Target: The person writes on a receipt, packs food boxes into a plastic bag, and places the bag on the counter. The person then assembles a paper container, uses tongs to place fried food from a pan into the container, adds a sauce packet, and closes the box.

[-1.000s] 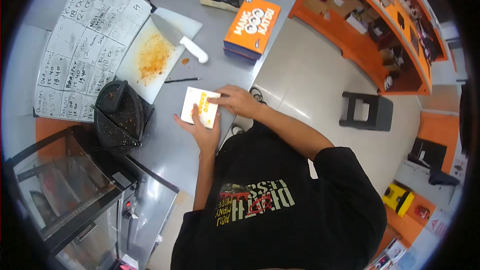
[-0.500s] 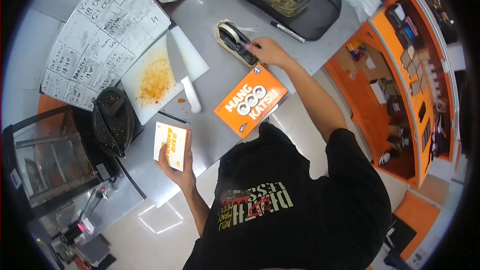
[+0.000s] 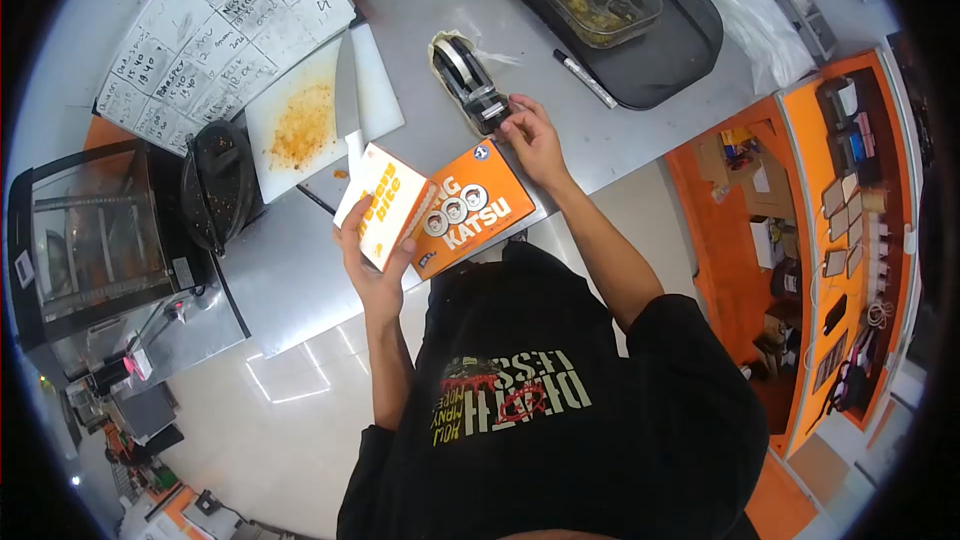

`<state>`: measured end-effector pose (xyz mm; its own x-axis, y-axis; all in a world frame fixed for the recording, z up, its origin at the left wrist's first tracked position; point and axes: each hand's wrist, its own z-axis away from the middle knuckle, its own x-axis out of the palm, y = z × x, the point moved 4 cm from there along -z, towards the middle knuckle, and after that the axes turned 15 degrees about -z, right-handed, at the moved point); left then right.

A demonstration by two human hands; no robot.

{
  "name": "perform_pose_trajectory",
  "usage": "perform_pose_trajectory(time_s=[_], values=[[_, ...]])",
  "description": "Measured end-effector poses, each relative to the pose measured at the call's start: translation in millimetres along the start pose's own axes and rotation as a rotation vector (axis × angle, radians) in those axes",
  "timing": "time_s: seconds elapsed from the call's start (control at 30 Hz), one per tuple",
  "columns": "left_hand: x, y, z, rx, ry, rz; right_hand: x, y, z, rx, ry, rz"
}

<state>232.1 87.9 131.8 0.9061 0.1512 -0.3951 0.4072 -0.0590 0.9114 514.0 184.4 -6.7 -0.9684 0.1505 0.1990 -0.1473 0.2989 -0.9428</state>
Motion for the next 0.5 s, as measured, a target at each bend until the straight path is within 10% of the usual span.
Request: perform_pose_trajectory(time_s=[0.3, 0.5], values=[[15, 10, 1, -0.077, -0.1, 0.227, -14, -58, -26, -0.244, -0.257, 0.562], [17, 16, -2, -0.077, -0.127, 0.273, 53, -199, 33, -0.27, -0.272, 0.175]])
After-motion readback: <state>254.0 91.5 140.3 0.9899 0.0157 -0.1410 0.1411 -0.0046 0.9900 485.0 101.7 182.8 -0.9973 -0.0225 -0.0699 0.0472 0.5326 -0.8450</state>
